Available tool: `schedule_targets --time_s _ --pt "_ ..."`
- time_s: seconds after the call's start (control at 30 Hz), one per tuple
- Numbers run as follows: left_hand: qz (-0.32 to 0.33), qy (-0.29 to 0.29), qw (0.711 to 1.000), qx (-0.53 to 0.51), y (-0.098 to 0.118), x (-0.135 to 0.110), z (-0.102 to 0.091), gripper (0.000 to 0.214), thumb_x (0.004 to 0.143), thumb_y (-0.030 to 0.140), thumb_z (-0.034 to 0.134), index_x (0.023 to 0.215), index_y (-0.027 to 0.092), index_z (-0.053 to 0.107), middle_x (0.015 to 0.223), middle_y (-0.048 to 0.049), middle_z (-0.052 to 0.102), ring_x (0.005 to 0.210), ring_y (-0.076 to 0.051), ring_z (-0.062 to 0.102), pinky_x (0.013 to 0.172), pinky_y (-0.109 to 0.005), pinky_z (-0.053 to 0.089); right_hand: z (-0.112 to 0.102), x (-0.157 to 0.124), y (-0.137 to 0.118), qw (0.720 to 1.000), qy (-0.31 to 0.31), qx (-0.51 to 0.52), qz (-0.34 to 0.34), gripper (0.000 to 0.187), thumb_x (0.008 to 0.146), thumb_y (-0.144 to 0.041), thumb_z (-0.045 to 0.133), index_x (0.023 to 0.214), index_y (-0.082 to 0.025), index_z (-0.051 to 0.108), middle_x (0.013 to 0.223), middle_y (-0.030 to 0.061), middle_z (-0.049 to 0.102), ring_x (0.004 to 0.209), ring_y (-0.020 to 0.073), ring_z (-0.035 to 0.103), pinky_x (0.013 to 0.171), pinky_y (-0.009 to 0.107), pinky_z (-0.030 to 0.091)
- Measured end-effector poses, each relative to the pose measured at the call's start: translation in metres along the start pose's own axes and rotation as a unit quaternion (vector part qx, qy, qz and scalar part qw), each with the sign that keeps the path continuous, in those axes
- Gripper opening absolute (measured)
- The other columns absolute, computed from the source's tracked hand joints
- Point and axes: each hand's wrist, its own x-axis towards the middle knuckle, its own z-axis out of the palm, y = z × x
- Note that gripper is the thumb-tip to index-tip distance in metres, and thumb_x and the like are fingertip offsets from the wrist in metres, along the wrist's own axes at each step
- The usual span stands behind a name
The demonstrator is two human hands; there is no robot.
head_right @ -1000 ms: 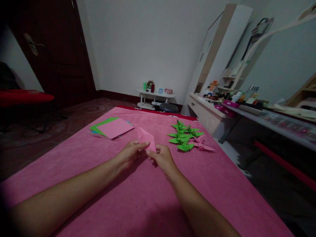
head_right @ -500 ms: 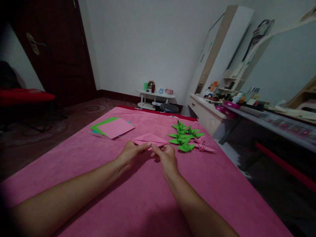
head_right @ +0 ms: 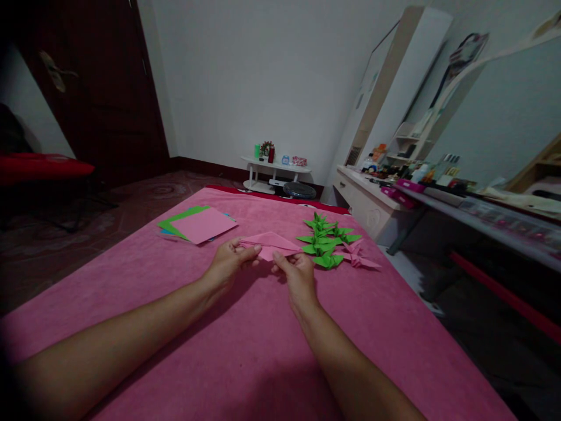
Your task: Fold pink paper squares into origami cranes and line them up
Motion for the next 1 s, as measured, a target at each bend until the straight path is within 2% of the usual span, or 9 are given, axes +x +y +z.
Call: schedule_targets --time_s 0.2,0.3,0.4,0.47,0.53,0.7,0.77,0.87,1.0 --pt "0.002 -0.03 0.999 -0.034 -0.002 0.002 -0.002 0.042 0.066 0.021 0.068 0.107 0.014 0.057 0.068 -0.0027 0.064 0.058 -0.013 0.062 0.059 -0.026 0.051 0.0 0.001 0.001 1.0 0.001 0.012 0.001 0.03 0.062 -0.039 0.074 0.067 -0.013 0.06 0.051 -0.0003 0.059 0.042 0.0098 0.052 0.04 0.02 0.037" --pt "0.0 -0.046 0.997 -0.065 -0.001 0.003 -0.003 0.055 0.07 0.016 0.058 0.124 0.017 0.046 0.07 -0.0029 0.063 0.059 -0.015 0.063 0.062 -0.029 0.052 -0.001 0.001 0.002 1.0 0.011 0.015 0.003 0.031 0.061 -0.039 0.074 0.069 -0.013 0.06 0.051 0.0002 0.059 0.043 0.0098 0.052 0.039 0.019 0.037" --pt "0.004 -0.044 0.994 -0.097 0.002 0.0 -0.001 0.061 0.072 0.016 0.053 0.131 0.02 0.035 0.065 0.0001 0.06 0.06 -0.015 0.063 0.064 -0.032 0.052 -0.001 0.001 0.002 1.0 0.024 0.018 -0.001 0.03 0.062 -0.038 0.074 0.068 -0.013 0.059 0.052 0.0007 0.059 0.043 0.0101 0.052 0.04 0.02 0.038" --pt "0.016 -0.046 0.992 -0.12 0.003 -0.004 0.002 0.054 0.076 0.022 0.053 0.127 0.022 0.037 0.071 -0.0006 0.062 0.066 -0.016 0.064 0.067 -0.033 0.052 0.0 0.001 0.002 0.999 0.031 0.017 -0.007 0.029 0.062 -0.037 0.074 0.068 -0.013 0.059 0.052 0.001 0.06 0.043 0.0105 0.052 0.04 0.02 0.038" --pt "0.023 -0.063 0.99 -0.124 0.002 -0.009 0.005 0.043 0.076 0.029 0.056 0.117 0.021 0.045 0.079 -0.0025 0.063 0.069 -0.016 0.064 0.068 -0.032 0.051 0.001 -0.001 0.0 0.999 0.033 0.015 -0.007 0.028 0.063 -0.037 0.073 0.068 -0.013 0.06 0.053 0.0015 0.061 0.044 0.0109 0.053 0.04 0.02 0.037" --pt "-0.005 -0.117 0.992 -0.054 -0.012 -0.016 0.009 0.027 0.064 0.028 0.073 0.082 0.011 0.06 0.072 -0.0065 0.065 0.063 -0.016 0.062 0.064 -0.03 0.049 0.006 -0.005 0.001 0.999 -0.009 0.023 -0.037 0.023 0.065 -0.034 0.073 0.066 -0.013 0.063 0.055 0.0011 0.061 0.046 0.011 0.054 0.046 0.022 0.042" --pt "-0.018 -0.107 0.993 -0.052 -0.015 -0.016 0.009 0.025 0.062 0.028 0.074 0.07 0.01 0.059 0.065 -0.007 0.064 0.059 -0.016 0.061 0.061 -0.029 0.048 0.007 -0.006 0.004 0.998 -0.036 0.02 -0.044 0.024 0.066 -0.035 0.072 0.063 -0.013 0.062 0.055 0.0016 0.061 0.047 0.0111 0.054 0.046 0.022 0.041" --pt "-0.041 -0.076 0.995 -0.049 -0.012 -0.015 0.008 0.024 0.058 0.026 0.076 0.062 0.01 0.058 0.056 -0.0051 0.062 0.05 -0.014 0.058 0.053 -0.026 0.045 0.007 -0.008 0.006 0.998 -0.061 0.005 -0.02 0.029 0.068 -0.039 0.07 0.063 -0.012 0.062 0.055 0.0023 0.061 0.046 0.0106 0.052 0.044 0.021 0.039" --pt "-0.035 -0.045 0.998 0.013 -0.002 -0.012 0.005 0.022 0.055 0.023 0.076 0.057 0.011 0.058 0.049 -0.0008 0.058 0.041 -0.008 0.049 0.045 -0.021 0.038 0.005 -0.008 0.002 1.0 -0.011 0.016 -0.02 0.028 0.069 -0.041 0.068 0.081 -0.016 0.063 0.062 -0.0005 0.062 0.05 0.0108 0.054 0.049 0.022 0.043"
